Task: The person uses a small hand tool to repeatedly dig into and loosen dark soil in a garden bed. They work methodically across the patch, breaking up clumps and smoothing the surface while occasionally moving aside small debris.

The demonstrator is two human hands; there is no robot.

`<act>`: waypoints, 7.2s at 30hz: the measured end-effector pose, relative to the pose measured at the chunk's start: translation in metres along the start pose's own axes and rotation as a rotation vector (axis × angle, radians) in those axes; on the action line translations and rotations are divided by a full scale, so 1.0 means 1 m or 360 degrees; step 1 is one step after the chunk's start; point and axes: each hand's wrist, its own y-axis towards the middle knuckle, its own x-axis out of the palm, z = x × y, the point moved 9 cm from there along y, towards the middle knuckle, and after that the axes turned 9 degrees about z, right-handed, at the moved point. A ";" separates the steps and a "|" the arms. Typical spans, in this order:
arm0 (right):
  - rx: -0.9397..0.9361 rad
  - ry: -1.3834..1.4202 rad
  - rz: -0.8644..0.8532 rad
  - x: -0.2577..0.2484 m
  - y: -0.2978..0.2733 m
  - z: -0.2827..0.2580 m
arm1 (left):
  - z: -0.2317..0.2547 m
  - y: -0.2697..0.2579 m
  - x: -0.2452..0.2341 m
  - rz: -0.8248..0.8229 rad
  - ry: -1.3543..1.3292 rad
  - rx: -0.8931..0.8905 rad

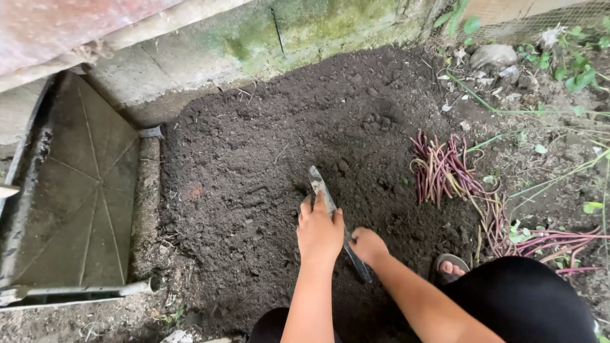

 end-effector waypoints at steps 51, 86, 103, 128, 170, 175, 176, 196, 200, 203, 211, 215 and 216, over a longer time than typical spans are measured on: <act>0.0435 0.0126 0.0170 -0.165 -0.099 0.240 | 0.007 -0.027 0.005 -0.0250 -0.0490 -0.0385; 0.0674 0.0330 0.0199 -0.244 -0.113 0.246 | -0.002 -0.018 0.030 -0.0403 -0.0369 -0.0439; 0.0995 0.0256 0.0035 -0.158 -0.157 0.318 | 0.007 -0.029 0.035 -0.0334 -0.0768 -0.0644; 0.0338 0.1533 -0.0061 -0.365 -0.145 0.171 | 0.091 -0.008 0.123 -0.0302 0.0002 0.0290; -0.0057 0.1046 0.0957 -0.362 -0.040 0.117 | 0.077 0.033 0.174 -0.0534 0.0030 -0.0006; -0.0270 0.0928 0.0915 -0.364 -0.042 0.069 | 0.119 0.044 0.196 -0.0581 0.0026 0.0149; -0.0365 0.0866 0.1032 -0.366 -0.045 0.070 | 0.126 0.044 0.200 -0.0577 0.0012 0.0206; -0.0090 0.1797 0.1328 -0.410 -0.117 0.170 | 0.081 0.016 0.322 -0.0824 0.1262 0.1293; -0.0409 0.1416 0.1302 -0.367 -0.086 0.161 | 0.065 0.044 0.302 -0.0709 0.1376 0.1171; -0.0513 0.1322 0.1199 -0.360 -0.088 0.154 | 0.059 0.071 0.302 -0.0666 0.1206 0.0995; -0.0818 0.1049 0.0881 -0.414 -0.130 0.143 | 0.050 0.088 0.298 -0.0737 0.0812 0.0382; -0.0526 0.1193 0.1179 -0.379 -0.095 0.178 | 0.052 0.082 0.296 -0.0725 0.0785 0.0449; -0.0435 0.1336 0.1317 -0.365 -0.080 0.192 | 0.056 0.081 0.294 -0.0746 0.0728 0.0442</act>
